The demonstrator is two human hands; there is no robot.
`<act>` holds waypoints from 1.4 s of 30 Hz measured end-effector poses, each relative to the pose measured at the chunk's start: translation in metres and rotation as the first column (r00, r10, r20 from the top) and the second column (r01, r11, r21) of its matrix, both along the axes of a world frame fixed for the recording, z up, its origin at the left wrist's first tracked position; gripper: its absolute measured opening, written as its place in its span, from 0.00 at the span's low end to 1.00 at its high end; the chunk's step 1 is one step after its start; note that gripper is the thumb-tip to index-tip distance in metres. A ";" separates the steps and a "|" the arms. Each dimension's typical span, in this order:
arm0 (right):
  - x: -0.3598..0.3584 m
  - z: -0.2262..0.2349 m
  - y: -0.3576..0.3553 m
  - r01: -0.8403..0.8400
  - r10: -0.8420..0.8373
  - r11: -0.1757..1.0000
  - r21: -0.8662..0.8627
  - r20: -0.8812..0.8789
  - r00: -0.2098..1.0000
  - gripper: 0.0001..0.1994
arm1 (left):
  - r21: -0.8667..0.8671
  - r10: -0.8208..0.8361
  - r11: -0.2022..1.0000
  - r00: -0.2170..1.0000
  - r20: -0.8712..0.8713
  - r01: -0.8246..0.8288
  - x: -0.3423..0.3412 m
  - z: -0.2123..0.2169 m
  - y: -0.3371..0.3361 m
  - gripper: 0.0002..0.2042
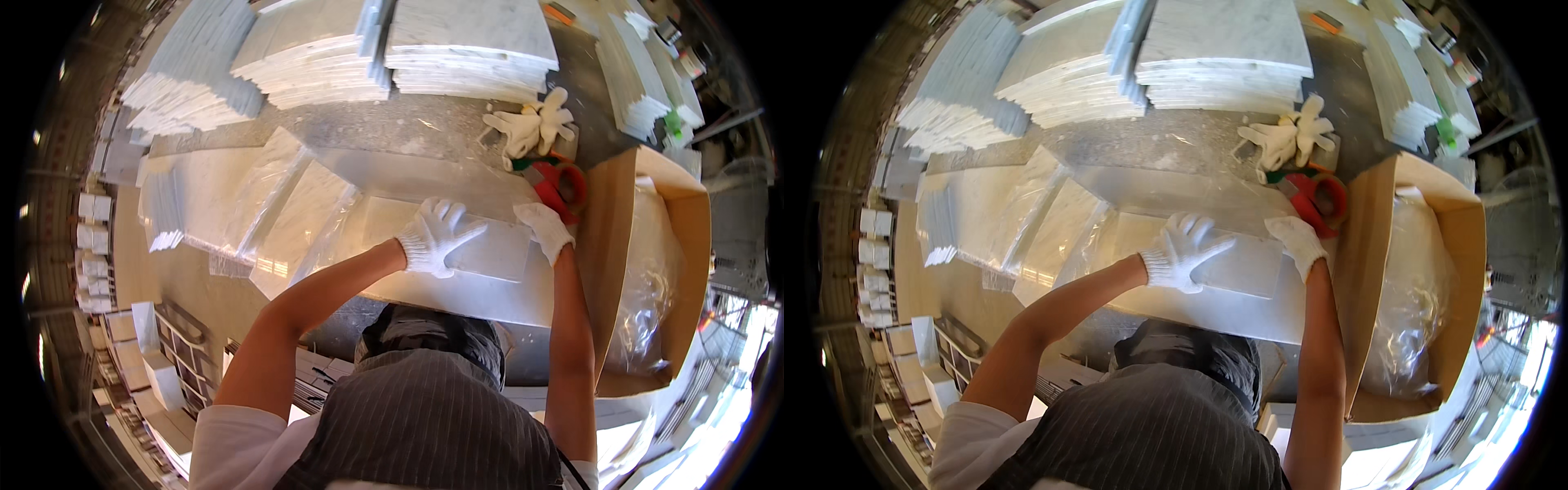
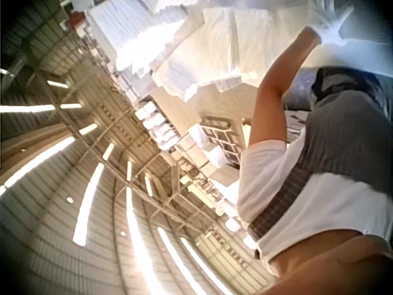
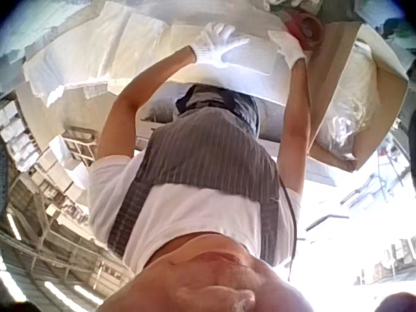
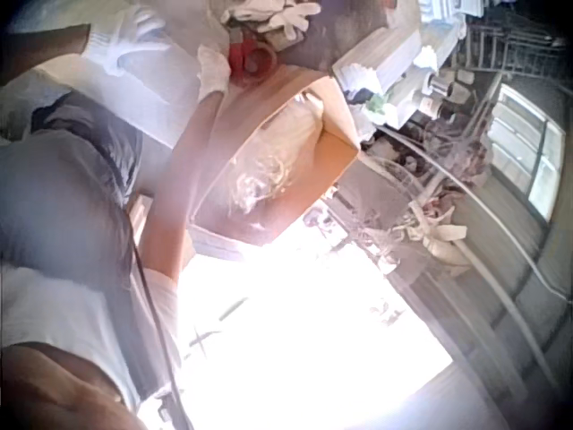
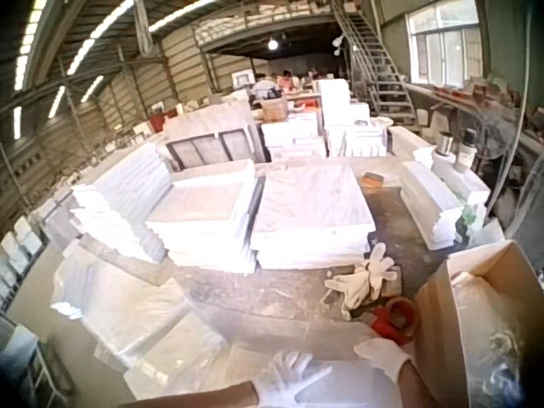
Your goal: The person wraps white rectangular panels in clear plastic bags, seals them with a tape dispenser, and stacks them. They then assemble a cardboard box and place the wrapped panels inside.
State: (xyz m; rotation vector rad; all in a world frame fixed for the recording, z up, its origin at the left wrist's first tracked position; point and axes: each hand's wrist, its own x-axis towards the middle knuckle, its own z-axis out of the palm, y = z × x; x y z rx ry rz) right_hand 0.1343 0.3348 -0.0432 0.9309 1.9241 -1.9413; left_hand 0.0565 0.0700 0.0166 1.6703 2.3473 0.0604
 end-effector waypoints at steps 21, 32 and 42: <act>-0.009 0.118 -0.050 0.296 -0.124 0.944 0.146 -0.675 0.727 0.12 | 0.173 0.654 0.493 0.494 0.572 -0.853 -0.012 0.002 -0.107 0.52; 0.109 0.131 -0.056 -0.122 0.384 0.892 0.434 -0.591 0.710 0.08 | 0.031 0.424 0.739 0.500 0.755 -0.673 -0.081 0.044 -0.089 0.40; 0.160 0.067 -0.113 -0.024 0.500 0.494 0.869 -0.261 0.825 0.08 | 0.362 0.212 0.898 0.967 0.141 -0.249 -0.020 0.022 -0.170 0.04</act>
